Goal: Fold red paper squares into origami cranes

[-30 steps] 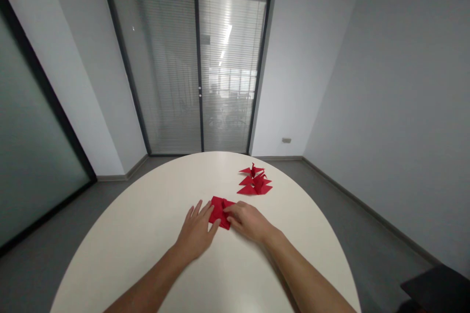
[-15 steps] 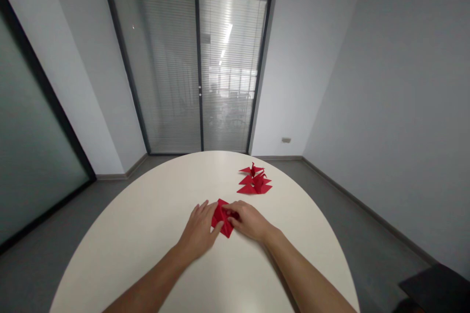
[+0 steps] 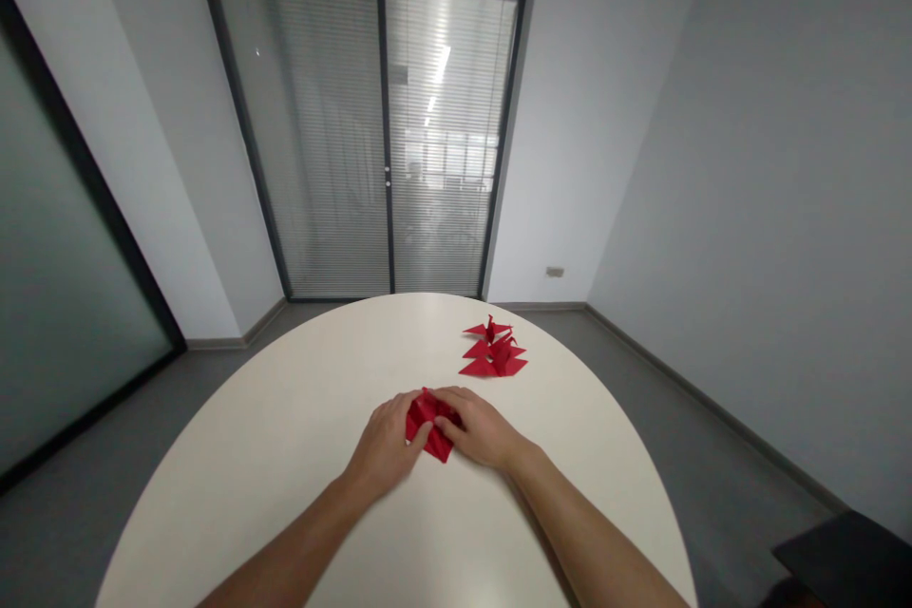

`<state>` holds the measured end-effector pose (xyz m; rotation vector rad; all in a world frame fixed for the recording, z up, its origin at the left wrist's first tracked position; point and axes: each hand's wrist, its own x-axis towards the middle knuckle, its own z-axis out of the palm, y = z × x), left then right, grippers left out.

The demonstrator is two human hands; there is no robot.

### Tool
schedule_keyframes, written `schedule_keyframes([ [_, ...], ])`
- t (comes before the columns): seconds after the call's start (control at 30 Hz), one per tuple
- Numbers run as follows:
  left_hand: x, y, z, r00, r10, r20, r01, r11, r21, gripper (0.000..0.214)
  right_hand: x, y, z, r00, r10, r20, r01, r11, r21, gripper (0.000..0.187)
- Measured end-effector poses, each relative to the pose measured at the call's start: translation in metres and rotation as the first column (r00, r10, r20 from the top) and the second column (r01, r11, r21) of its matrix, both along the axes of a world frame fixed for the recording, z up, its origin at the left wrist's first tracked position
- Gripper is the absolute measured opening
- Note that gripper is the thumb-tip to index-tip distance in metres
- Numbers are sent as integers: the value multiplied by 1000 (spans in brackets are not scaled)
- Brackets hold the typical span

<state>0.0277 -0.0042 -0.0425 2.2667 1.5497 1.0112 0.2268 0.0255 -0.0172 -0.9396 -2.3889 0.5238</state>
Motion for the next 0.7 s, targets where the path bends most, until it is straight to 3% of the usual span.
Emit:
schedule_keyframes([
  [0.17, -6, 0, -2, 1000, 7, 13, -6, 999, -37, 41, 5, 3, -3, 998, -16, -64, 12, 998, -63, 53],
  [0.3, -11, 1, -6, 999, -40, -6, 40, 998, -46, 39, 9, 8, -9, 996, 5, -91, -15, 993, -113, 44],
  [0.47, -13, 1, -5, 998, -43, -52, 41, 999, -35, 41, 9, 12, -15, 996, -64, -65, 56, 992, -111, 43],
  [0.7, -15, 1, -2, 995, -53, -86, 47, 997, -68, 23, 9, 10, -13, 994, -110, -17, 107, 987, -121, 41],
])
